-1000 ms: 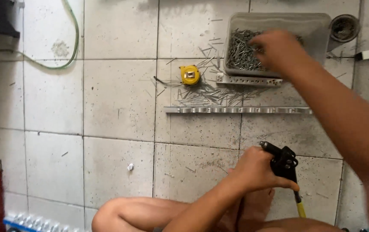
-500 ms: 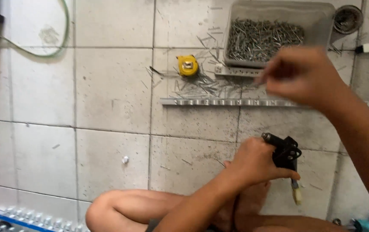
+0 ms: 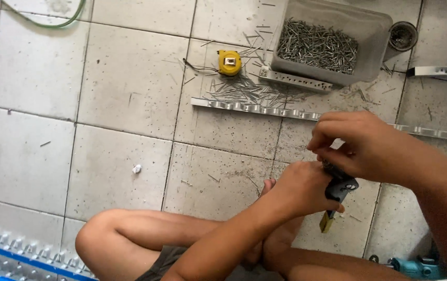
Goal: Assembling plastic clips onto a metal rail using a manual rivet gun and rivets.
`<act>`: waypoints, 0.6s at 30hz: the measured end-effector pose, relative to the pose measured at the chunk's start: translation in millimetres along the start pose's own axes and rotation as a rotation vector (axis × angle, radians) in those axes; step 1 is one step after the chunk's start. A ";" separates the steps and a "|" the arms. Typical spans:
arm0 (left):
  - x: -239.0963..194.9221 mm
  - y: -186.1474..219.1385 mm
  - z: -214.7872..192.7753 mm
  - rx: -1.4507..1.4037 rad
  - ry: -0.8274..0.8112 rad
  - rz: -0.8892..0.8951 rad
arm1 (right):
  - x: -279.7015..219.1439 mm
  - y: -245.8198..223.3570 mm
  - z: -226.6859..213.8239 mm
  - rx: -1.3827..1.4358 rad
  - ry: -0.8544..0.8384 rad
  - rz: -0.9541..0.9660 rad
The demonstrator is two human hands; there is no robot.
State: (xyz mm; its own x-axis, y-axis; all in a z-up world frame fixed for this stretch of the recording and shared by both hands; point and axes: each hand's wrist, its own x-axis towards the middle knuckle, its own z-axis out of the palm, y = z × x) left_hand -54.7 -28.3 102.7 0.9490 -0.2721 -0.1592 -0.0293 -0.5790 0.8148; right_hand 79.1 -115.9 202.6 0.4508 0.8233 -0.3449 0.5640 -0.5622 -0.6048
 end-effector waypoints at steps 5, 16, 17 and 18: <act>-0.2 -5.3 0.5 0.034 0.056 0.030 | -5.1 -12.8 -2.0 -0.182 -0.145 0.128; 59.8 -44.8 -11.3 -1.073 0.785 0.077 | -79.7 127.4 176.6 1.368 -0.150 0.197; 70.1 -65.1 4.5 -1.147 0.766 0.064 | -67.7 119.4 177.8 1.180 -0.013 0.382; 79.1 -84.7 21.5 -1.219 0.731 0.053 | -58.2 109.2 182.4 0.986 0.126 0.564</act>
State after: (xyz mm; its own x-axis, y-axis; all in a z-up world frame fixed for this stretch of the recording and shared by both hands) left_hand 16.2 -17.4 9.1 0.9122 0.3972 -0.1003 -0.1416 0.5354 0.8327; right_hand -11.7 -210.9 25.7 0.5650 0.4279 -0.7055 -0.5045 -0.4974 -0.7057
